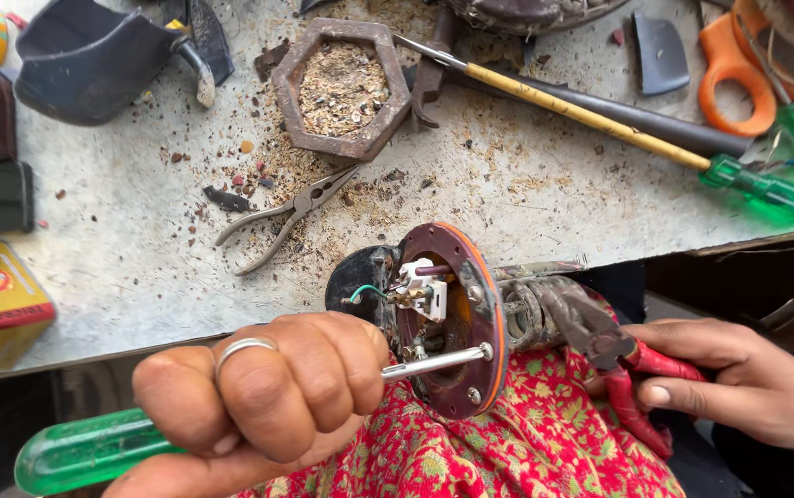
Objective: The person uses pliers and a screwdriver to adjust and tighten components on a small circular electrical device with wires. They repeatedly reposition the device, cut or bend wires, and tighten screws while holding the component steady.
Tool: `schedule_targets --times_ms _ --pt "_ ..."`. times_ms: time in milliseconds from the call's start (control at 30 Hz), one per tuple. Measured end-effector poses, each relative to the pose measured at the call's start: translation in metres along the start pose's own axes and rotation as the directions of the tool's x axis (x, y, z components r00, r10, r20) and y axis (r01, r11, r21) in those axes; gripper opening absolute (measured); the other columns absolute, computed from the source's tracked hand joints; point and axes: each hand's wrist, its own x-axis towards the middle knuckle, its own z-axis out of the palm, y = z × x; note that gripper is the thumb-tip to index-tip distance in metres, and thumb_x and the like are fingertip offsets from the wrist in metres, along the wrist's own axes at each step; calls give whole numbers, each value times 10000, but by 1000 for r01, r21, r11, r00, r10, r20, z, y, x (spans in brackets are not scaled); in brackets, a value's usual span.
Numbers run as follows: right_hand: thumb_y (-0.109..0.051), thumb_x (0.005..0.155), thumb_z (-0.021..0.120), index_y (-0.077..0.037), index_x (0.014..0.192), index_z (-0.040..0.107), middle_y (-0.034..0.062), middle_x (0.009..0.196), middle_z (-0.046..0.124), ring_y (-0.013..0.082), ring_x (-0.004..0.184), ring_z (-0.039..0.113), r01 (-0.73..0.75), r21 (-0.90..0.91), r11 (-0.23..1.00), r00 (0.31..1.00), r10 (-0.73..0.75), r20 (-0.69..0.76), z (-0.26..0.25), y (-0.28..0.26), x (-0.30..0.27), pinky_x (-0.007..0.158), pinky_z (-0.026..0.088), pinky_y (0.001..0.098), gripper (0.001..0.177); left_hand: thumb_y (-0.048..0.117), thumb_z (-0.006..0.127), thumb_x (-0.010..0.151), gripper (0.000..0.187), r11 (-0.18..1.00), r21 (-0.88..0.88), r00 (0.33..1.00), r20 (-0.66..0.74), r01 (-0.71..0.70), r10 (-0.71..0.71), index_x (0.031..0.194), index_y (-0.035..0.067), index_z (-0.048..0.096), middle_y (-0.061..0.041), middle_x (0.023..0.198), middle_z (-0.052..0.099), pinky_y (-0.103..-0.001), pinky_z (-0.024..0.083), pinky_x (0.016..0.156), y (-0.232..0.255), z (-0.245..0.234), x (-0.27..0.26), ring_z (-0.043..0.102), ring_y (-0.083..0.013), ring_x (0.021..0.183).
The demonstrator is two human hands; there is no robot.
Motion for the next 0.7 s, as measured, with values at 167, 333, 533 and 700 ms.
schedule_targets --times_ms 167,333,533,700 --pt "-208 938 770 -2 1376 643 105 1152 728 205 1040 675 93 -38 995 978 -85 190 -7 -19 21 876 596 361 500 544 521 995 424 999 -11 999 2 40 -40 832 186 364 -4 548 421 -368 301 388 4 -3 2 297 -149 414" --pt "-203 1004 672 32 1430 598 90 925 799 184 845 748 111 168 979 849 -181 496 -14 -60 55 766 598 341 492 542 527 989 431 982 72 984 19 176 -177 818 190 346 -2 555 399 -413 333 415 15 -1 10 309 -186 422" --pt "-219 1000 679 33 1420 600 101 839 818 194 800 745 17 172 985 794 -118 597 -9 -81 77 737 595 350 496 522 552 987 428 978 73 980 -29 196 -194 809 190 349 -3 557 408 -418 304 429 20 2 7 298 -184 432" --pt "-193 1042 643 99 1403 612 202 1257 655 297 1125 663 365 107 925 723 -354 593 -14 -85 87 926 513 425 465 583 539 1023 478 990 -5 990 26 140 -139 826 187 358 1 547 416 -370 249 376 10 1 13 262 -139 398"
